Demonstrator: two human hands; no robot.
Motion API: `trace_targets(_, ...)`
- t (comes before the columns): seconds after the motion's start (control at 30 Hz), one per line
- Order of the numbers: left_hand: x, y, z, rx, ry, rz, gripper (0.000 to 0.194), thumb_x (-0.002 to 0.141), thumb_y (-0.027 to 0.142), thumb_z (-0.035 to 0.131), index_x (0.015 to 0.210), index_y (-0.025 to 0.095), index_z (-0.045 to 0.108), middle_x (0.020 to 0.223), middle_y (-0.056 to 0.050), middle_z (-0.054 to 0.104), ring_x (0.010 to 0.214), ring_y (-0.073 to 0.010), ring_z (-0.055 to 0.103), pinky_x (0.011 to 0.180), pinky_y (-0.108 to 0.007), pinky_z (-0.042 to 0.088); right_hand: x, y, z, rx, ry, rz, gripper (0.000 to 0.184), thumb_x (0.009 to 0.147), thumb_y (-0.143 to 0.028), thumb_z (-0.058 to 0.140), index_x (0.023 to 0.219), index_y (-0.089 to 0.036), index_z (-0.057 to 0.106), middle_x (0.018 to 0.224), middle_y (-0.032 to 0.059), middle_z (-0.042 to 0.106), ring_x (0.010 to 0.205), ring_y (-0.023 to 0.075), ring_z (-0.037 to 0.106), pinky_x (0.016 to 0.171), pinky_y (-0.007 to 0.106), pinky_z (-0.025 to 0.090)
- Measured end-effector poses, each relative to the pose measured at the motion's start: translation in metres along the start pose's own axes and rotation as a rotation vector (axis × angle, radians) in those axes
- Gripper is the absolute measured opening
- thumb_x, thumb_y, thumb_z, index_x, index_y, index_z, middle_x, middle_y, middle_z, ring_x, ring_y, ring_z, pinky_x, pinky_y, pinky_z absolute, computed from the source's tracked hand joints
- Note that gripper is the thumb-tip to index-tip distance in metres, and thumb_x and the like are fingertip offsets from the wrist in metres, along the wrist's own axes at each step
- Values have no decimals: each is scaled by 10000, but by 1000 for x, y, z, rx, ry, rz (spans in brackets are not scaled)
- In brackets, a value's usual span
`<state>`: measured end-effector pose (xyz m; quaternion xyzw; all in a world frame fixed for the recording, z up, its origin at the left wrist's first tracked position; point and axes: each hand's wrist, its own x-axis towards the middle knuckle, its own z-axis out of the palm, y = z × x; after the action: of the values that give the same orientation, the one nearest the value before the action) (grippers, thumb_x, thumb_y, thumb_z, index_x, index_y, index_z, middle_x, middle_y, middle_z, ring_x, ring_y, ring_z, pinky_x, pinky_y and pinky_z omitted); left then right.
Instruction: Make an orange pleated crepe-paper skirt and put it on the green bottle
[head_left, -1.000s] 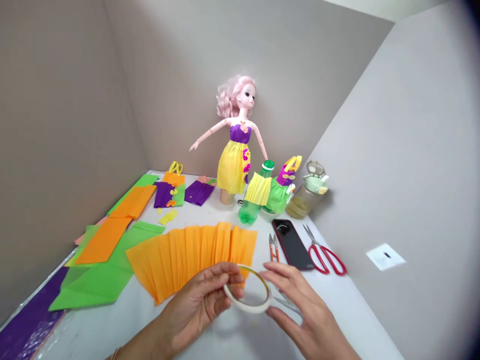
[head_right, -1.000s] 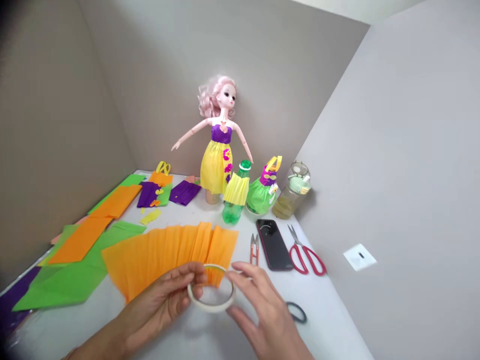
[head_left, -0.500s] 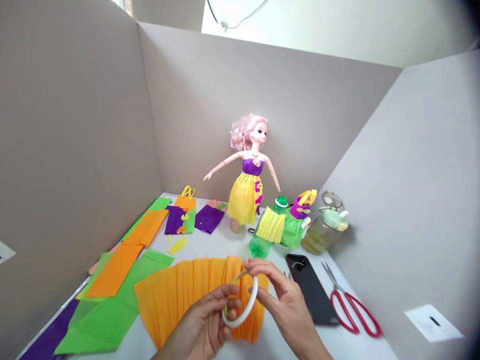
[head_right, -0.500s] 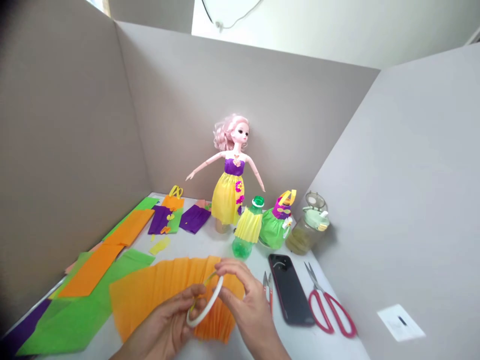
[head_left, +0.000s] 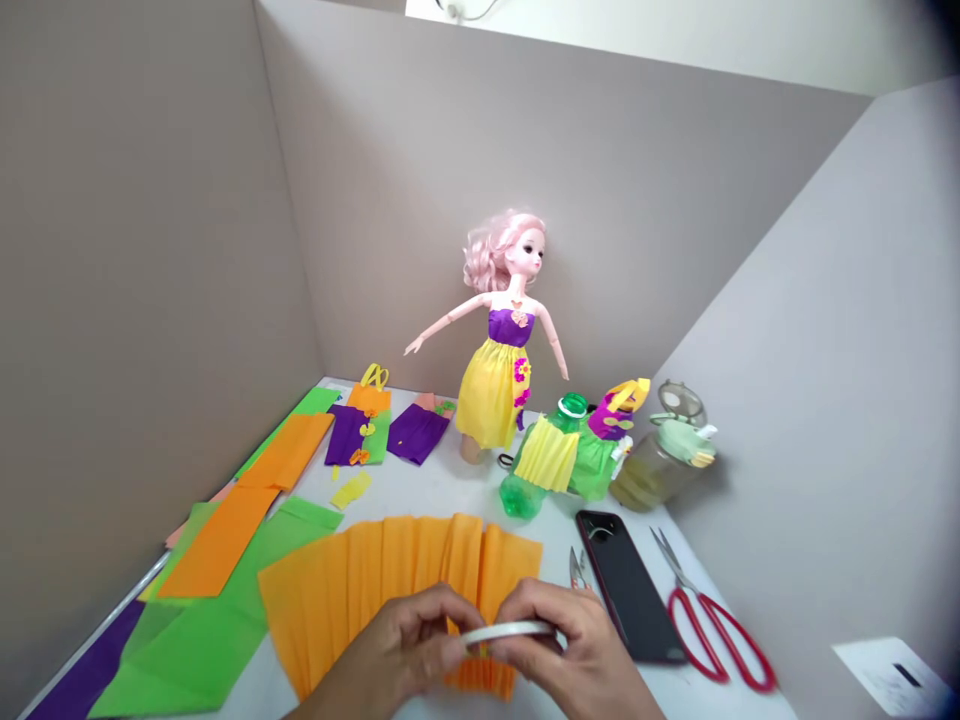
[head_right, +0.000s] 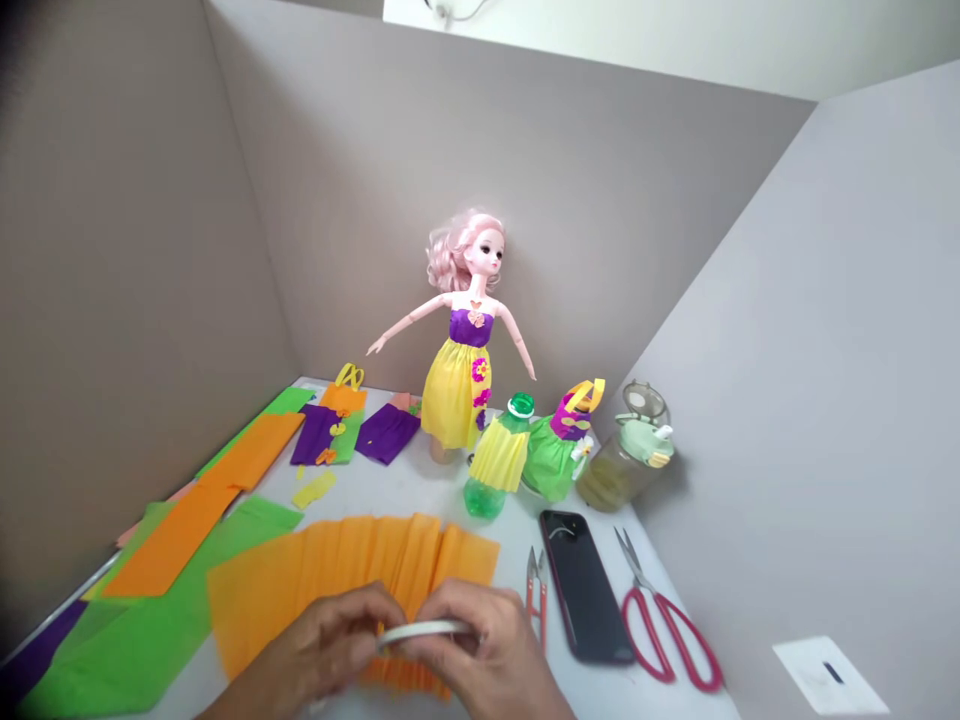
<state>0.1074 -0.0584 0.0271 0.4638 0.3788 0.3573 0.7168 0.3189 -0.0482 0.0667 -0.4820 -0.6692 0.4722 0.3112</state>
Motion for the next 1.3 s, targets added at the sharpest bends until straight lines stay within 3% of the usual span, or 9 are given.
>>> trace_targets(0.07,7,2,-1,-39,-38,8,489,747,642,750,888,174,732,641,42,529,454,-43,279,447,-194,204,5,0,-4,99,18,-6,199,753,-358,813,704,-184,729,598,-20,601,564,106,494,549,217,363)
trace_targets(0.17,16,3,-6,-132,37,80,465,732,613,781,851,168,718,648,45,538,428,-28,304,457,-187,254,10,5,-13,376,42,-10,251,777,-427,804,851,-204,717,683,-7,644,629,123,566,607,222,426)
trace_targets(0.4,14,6,-9,-349,153,2,357,737,475,846,880,167,739,718,11,566,677,-94,508,682,-191,417,13,23,-13,658,-60,-38,212,913,-399,677,1027,-223,704,866,35,684,794,151,640,775,262,464)
trace_targets(0.73,21,-20,-16,-789,39,1,266,818,367,804,768,134,687,758,8,541,626,-71,475,594,-188,422,16,31,4,759,-60,44,197,899,-376,695,1005,-210,700,838,19,662,809,146,592,800,262,412)
trace_targets(0.9,23,-24,-6,-907,73,-75,326,726,384,879,751,135,669,773,6,556,632,-65,486,597,-173,422,17,32,17,740,-110,-124,461,945,-604,528,938,-180,709,788,64,675,807,194,600,836,333,431)
trace_targets(1.0,23,-23,0,-820,138,-107,393,663,429,908,769,144,659,772,11,547,621,-67,468,581,-173,404,15,37,17,676,-125,-133,448,905,-596,609,824,-162,685,629,16,590,602,140,524,660,285,425)
trace_targets(1.1,19,-16,0,-546,191,-111,440,733,543,823,938,178,687,708,29,516,553,-67,385,508,-175,315,10,38,10,645,-71,-26,467,910,-596,602,797,-146,663,521,-54,431,452,73,320,493,232,268)
trace_targets(1.2,15,-5,-4,-172,256,-62,511,823,627,691,1091,192,683,563,71,375,499,-76,251,481,-197,203,5,29,1,507,-6,64,470,939,-579,562,811,-138,662,547,-61,359,506,83,277,515,254,216)
trace_targets(1.3,10,6,-7,62,269,47,518,856,649,628,1119,207,688,562,73,313,519,-96,268,515,-219,235,1,17,-3,367,-20,104,477,964,-579,501,856,-147,671,595,-42,375,575,111,332,578,276,264)
